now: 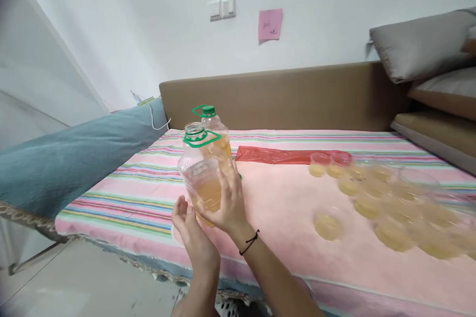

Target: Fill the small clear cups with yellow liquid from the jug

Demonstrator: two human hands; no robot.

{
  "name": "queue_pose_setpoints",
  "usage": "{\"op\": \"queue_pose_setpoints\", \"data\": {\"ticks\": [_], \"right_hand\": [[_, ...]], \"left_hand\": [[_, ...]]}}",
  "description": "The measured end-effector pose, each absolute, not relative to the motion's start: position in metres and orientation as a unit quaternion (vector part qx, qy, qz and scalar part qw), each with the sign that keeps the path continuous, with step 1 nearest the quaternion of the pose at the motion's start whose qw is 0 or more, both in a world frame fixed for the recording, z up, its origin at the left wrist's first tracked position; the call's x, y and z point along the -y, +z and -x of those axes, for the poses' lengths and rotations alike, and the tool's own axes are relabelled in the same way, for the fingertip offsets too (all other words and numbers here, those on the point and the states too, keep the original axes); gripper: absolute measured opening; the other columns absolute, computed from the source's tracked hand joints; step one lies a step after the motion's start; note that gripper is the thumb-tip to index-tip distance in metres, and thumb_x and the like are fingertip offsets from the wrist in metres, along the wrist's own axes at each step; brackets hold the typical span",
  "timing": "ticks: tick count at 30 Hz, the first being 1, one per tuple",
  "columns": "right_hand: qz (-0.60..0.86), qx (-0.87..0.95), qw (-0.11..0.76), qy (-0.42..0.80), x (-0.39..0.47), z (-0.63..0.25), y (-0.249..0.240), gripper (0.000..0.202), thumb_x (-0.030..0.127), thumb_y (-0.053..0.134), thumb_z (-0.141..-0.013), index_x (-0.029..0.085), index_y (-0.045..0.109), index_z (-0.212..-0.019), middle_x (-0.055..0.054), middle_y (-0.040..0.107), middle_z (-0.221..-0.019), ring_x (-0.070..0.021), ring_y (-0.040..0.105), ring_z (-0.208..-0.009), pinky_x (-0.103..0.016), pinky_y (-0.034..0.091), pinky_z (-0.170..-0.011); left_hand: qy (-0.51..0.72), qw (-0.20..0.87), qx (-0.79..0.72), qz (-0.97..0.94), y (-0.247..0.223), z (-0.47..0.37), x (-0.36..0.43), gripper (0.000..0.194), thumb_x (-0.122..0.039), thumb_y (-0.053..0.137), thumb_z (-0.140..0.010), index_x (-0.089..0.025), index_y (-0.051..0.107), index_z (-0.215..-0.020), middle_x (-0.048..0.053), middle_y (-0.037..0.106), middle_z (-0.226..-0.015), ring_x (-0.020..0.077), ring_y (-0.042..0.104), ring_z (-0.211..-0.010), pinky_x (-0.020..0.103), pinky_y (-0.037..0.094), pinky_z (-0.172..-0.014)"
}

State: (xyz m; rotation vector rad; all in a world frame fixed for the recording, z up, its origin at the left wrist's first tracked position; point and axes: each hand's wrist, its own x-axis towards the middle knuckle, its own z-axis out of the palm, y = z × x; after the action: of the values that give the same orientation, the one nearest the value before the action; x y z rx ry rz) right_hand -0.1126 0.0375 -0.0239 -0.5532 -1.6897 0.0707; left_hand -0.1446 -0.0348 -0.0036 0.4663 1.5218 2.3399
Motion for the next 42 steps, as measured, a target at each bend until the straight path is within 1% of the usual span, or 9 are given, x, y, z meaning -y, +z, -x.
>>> {"op": "queue_pose_setpoints", "data": {"ticks": [4,7,10,13,16,22,27,34,42], "right_hand": [[0.241,0.798,0.553,0.014,-0.031,0.050,-0.017,0.085,0.035,0.070,-0.074,0.020,0.029,-0.147,-0.017,0.024,-0.158,-0.0376,0.017,-0.147,-0.067,0.025,-0.112],[0.242,0.834,0.491,0.063,-0.028,-0.022,-0.017,0.056,0.027,0.065,-0.078,0.025,0.054,-0.133,-0.010,0.051,-0.145,-0.0303,0.042,-0.137,-0.058,0.034,-0.111],[0.260,0.845,0.452,0.115,-0.020,-0.096,-0.021,0.028,0.023,0.063,-0.078,0.031,0.073,-0.103,-0.001,0.076,-0.105,-0.0203,0.072,-0.093,-0.037,0.058,-0.084],[0.337,0.796,0.477,0.161,-0.012,-0.147,-0.027,0.014,0.025,0.066,-0.074,0.029,0.076,-0.084,-0.001,0.077,-0.074,-0.0180,0.070,-0.060,-0.032,0.056,-0.062],[0.431,0.692,0.538,0.216,-0.006,-0.168,-0.034,0.011,0.028,0.065,-0.077,0.024,0.075,-0.081,-0.002,0.072,-0.063,-0.0156,0.060,-0.048,-0.030,0.049,-0.051],[0.498,0.467,0.607,0.406,-0.001,-0.166,-0.047,0.030,0.044,0.067,-0.075,0.018,0.067,-0.092,-0.005,0.073,-0.077,-0.0165,0.064,-0.059,-0.029,0.050,-0.053],[0.496,0.315,0.612,0.529,0.004,-0.156,-0.057,0.034,0.042,0.069,-0.068,0.019,0.068,-0.093,-0.011,0.072,-0.109,-0.0222,0.069,-0.096,-0.035,0.056,-0.080],[0.460,0.225,0.592,0.622,0.007,-0.151,-0.049,0.030,0.038,0.065,-0.068,0.020,0.071,-0.092,-0.010,0.071,-0.117,-0.0228,0.065,-0.111,-0.037,0.052,-0.096],[0.425,0.201,0.580,0.666,0.009,-0.163,-0.027,0.027,0.037,0.070,-0.068,0.020,0.072,-0.089,-0.009,0.073,-0.106,-0.0224,0.068,-0.101,-0.036,0.053,-0.089]], "left_hand": [[0.806,0.001,-0.511,-0.298,-0.005,0.131,0.037,0.053,-0.033,0.055,-0.089,-0.022,0.035,-0.137,0.012,0.031,-0.153,0.0210,0.023,-0.146,0.042,0.018,-0.120],[0.779,-0.039,-0.480,-0.401,-0.010,0.118,0.039,0.051,-0.028,0.055,-0.090,-0.024,0.037,-0.137,0.011,0.033,-0.153,0.0220,0.027,-0.145,0.043,0.020,-0.120],[0.690,0.088,-0.490,-0.526,-0.018,0.102,0.037,0.033,-0.026,0.048,-0.093,-0.024,0.051,-0.125,0.010,0.057,-0.133,0.0212,0.051,-0.127,0.040,0.039,-0.109],[0.553,0.219,-0.498,-0.631,-0.028,0.081,0.030,0.026,-0.027,0.044,-0.093,-0.022,0.061,-0.111,0.009,0.068,-0.114,0.0207,0.063,-0.110,0.037,0.051,-0.093],[0.498,0.250,-0.491,-0.670,-0.037,0.056,0.020,0.029,-0.024,0.055,-0.084,-0.025,0.063,-0.112,0.007,0.069,-0.115,0.0225,0.064,-0.109,0.039,0.050,-0.095],[0.460,0.260,-0.529,-0.664,-0.054,0.011,-0.004,0.061,-0.024,0.069,-0.070,-0.021,0.052,-0.128,0.013,0.062,-0.128,0.0286,0.059,-0.116,0.048,0.045,-0.100],[0.466,0.253,-0.559,-0.637,-0.062,-0.012,-0.024,0.077,-0.030,0.077,-0.063,-0.017,0.045,-0.131,0.016,0.063,-0.121,0.0310,0.057,-0.114,0.049,0.044,-0.098],[0.491,0.286,-0.544,-0.617,-0.069,-0.028,-0.035,0.065,-0.026,0.075,-0.065,-0.019,0.048,-0.124,0.013,0.064,-0.121,0.0260,0.061,-0.112,0.043,0.045,-0.098],[0.541,0.352,-0.530,-0.550,-0.061,-0.028,-0.065,0.056,-0.026,0.080,-0.060,-0.020,0.053,-0.108,0.011,0.069,-0.109,0.0220,0.068,-0.099,0.036,0.053,-0.083]]}}
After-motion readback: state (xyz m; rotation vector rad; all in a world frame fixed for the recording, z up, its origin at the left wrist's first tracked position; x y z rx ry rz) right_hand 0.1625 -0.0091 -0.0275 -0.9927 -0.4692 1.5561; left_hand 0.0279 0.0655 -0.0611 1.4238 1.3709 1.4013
